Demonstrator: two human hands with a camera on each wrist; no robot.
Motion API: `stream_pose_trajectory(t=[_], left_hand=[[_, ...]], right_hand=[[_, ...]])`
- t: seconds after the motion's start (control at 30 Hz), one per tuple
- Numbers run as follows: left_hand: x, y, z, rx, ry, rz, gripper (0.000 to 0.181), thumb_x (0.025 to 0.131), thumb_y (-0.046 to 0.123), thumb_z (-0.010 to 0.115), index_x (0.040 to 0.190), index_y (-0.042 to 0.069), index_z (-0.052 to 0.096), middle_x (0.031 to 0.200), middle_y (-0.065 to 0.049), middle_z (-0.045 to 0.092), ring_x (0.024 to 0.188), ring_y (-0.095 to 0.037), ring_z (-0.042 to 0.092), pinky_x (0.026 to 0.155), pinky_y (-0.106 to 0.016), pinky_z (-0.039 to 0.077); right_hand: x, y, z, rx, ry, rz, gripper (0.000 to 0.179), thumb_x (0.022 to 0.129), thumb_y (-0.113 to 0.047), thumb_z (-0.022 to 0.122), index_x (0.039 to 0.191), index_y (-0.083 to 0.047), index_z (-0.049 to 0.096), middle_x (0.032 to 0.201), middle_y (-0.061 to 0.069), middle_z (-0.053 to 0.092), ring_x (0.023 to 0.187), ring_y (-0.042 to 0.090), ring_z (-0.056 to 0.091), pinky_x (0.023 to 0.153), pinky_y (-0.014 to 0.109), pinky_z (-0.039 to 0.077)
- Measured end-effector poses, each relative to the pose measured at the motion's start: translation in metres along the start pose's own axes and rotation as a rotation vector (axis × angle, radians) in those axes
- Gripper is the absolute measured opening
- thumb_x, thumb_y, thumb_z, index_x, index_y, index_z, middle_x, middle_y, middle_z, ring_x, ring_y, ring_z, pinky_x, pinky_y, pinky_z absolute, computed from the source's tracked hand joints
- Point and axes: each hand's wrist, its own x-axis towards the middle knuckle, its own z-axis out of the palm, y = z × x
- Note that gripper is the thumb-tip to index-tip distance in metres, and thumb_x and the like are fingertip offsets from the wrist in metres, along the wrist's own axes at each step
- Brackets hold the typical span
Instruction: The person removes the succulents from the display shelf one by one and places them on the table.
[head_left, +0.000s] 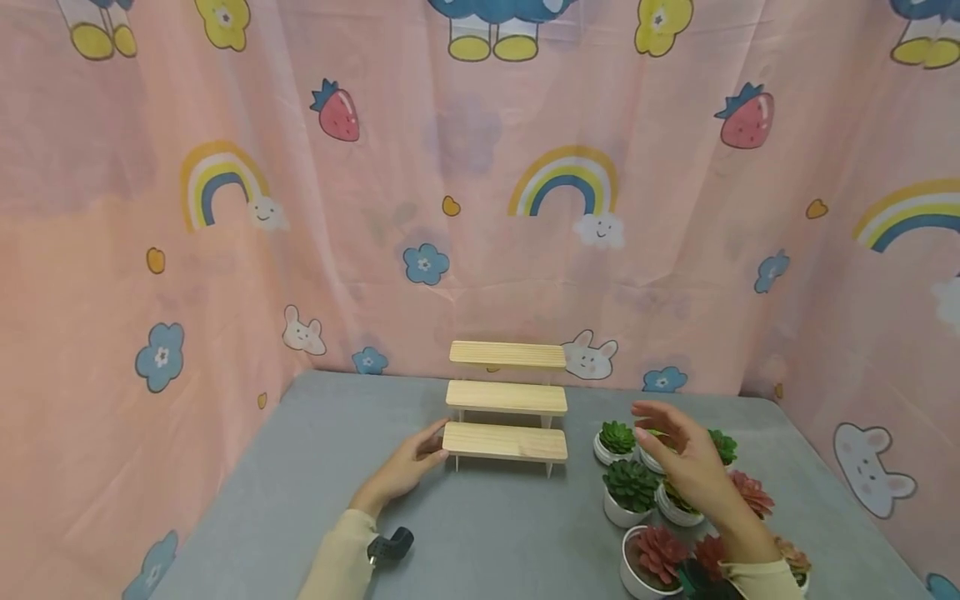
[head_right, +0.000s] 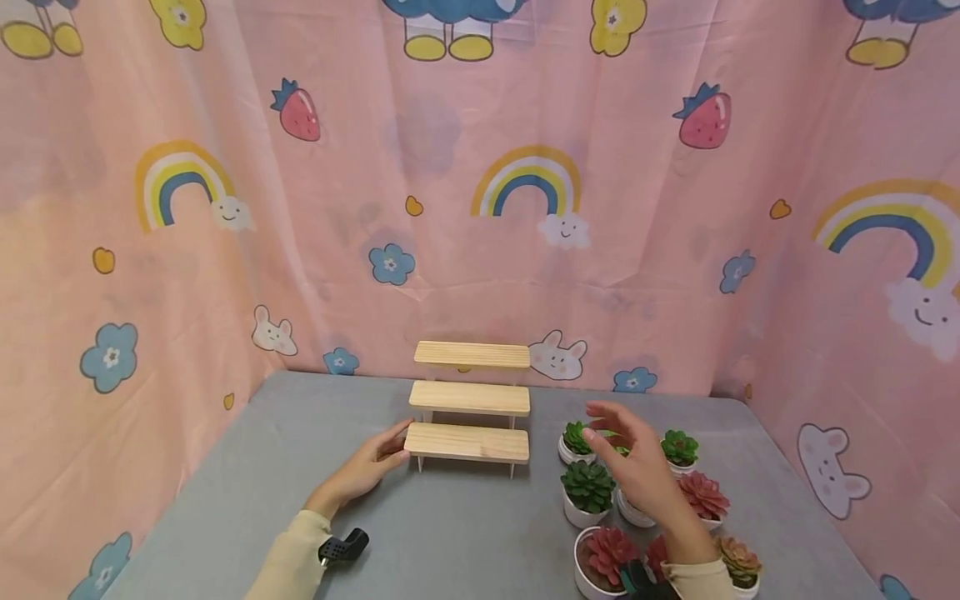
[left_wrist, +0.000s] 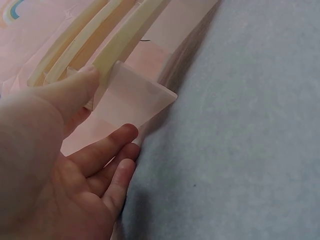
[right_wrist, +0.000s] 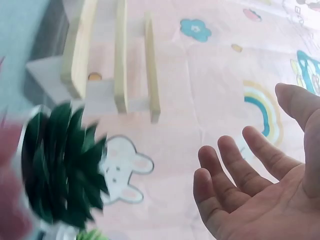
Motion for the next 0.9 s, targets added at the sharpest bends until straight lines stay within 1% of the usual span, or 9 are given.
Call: stream_pose_trajectory(t=[0.13,0.23,0.3,0.37,0.47,0.6,0.7,0.77,0.9], left_hand=[[-0.001,-0.001,0.000,-0.008,0.006,0.005,0.061,0.104,0.026,0.058,0.158,0.011,0.034,0.149,-0.024,0.052,0.138,-0.043,0.051,0.114,-0.060,0.040],[-0.002,-0.001,0.000,-0.017,0.011,0.003,0.061,0.104,0.025,0.058,0.158,0.010,0.034,0.149,-0.025,0.052,0.137,-0.043,0.051,0.113,-0.060,0.042],[-0.003,-0.001,0.000,-0.018,0.014,0.002,0.061,0.104,0.025,0.058,0.158,0.010,0.034,0.150,-0.025,0.051,0.137,-0.043,0.051,0.113,-0.060,0.042],[-0.003,-0.001,-0.001,-0.020,0.017,0.003,0.062,0.104,0.025,0.058,0.158,0.009,0.034,0.150,-0.026,0.050,0.137,-0.044,0.051,0.113,-0.061,0.042],[-0.002,-0.001,-0.001,-0.025,0.021,0.003,0.061,0.104,0.025,0.058,0.158,0.008,0.034,0.149,-0.027,0.051,0.137,-0.045,0.051,0.113,-0.061,0.042],[-0.001,-0.001,0.001,-0.030,0.019,-0.002,0.061,0.104,0.024,0.058,0.158,0.008,0.034,0.148,-0.026,0.052,0.137,-0.044,0.052,0.113,-0.060,0.042],[0.000,-0.002,0.002,-0.029,0.014,0.000,0.061,0.104,0.023,0.057,0.158,0.008,0.034,0.149,-0.026,0.051,0.137,-0.043,0.052,0.113,-0.060,0.042],[0.001,-0.001,0.003,-0.028,0.013,0.006,0.061,0.104,0.022,0.057,0.158,0.008,0.033,0.149,-0.026,0.052,0.137,-0.043,0.052,0.113,-0.060,0.042],[0.003,-0.001,0.003,-0.026,0.018,0.012,0.060,0.104,0.021,0.057,0.158,0.007,0.033,0.148,-0.026,0.052,0.136,-0.043,0.052,0.113,-0.060,0.042]], right_hand=[[0.007,-0.004,0.015,0.036,-0.004,-0.015,0.036,0.102,-0.007,0.058,0.138,-0.003,0.056,0.122,-0.034,0.054,0.109,-0.007,0.057,0.086,0.017,0.049],[0.012,-0.007,0.028,0.050,0.004,-0.027,0.037,0.101,-0.006,0.059,0.137,-0.003,0.057,0.122,-0.029,0.056,0.109,-0.004,0.058,0.086,0.019,0.049],[0.016,-0.009,0.037,0.056,0.013,-0.036,0.037,0.099,-0.005,0.060,0.136,-0.003,0.058,0.125,-0.015,0.062,0.108,-0.002,0.059,0.087,0.019,0.049],[0.019,-0.010,0.045,0.055,0.017,-0.035,0.037,0.099,-0.006,0.061,0.136,-0.003,0.058,0.127,-0.001,0.065,0.109,0.001,0.060,0.087,0.021,0.050],[0.024,-0.013,0.056,0.053,0.017,-0.032,0.038,0.099,-0.008,0.062,0.136,-0.003,0.058,0.129,0.017,0.065,0.109,0.004,0.061,0.088,0.023,0.051],[0.031,-0.016,0.066,0.077,0.012,-0.041,0.038,0.099,-0.008,0.062,0.137,-0.002,0.058,0.130,0.019,0.064,0.111,0.011,0.062,0.090,0.027,0.051],[0.036,-0.017,0.071,0.095,0.012,-0.038,0.039,0.099,-0.008,0.062,0.137,-0.002,0.058,0.132,0.019,0.063,0.112,0.018,0.062,0.091,0.028,0.051],[0.039,-0.018,0.074,0.109,0.012,-0.030,0.039,0.099,-0.009,0.063,0.138,-0.004,0.058,0.133,0.019,0.063,0.113,0.020,0.062,0.091,0.027,0.050],[0.044,-0.019,0.079,0.136,0.006,-0.019,0.038,0.100,-0.010,0.062,0.137,-0.004,0.058,0.134,0.019,0.062,0.114,0.018,0.061,0.092,0.026,0.048]])
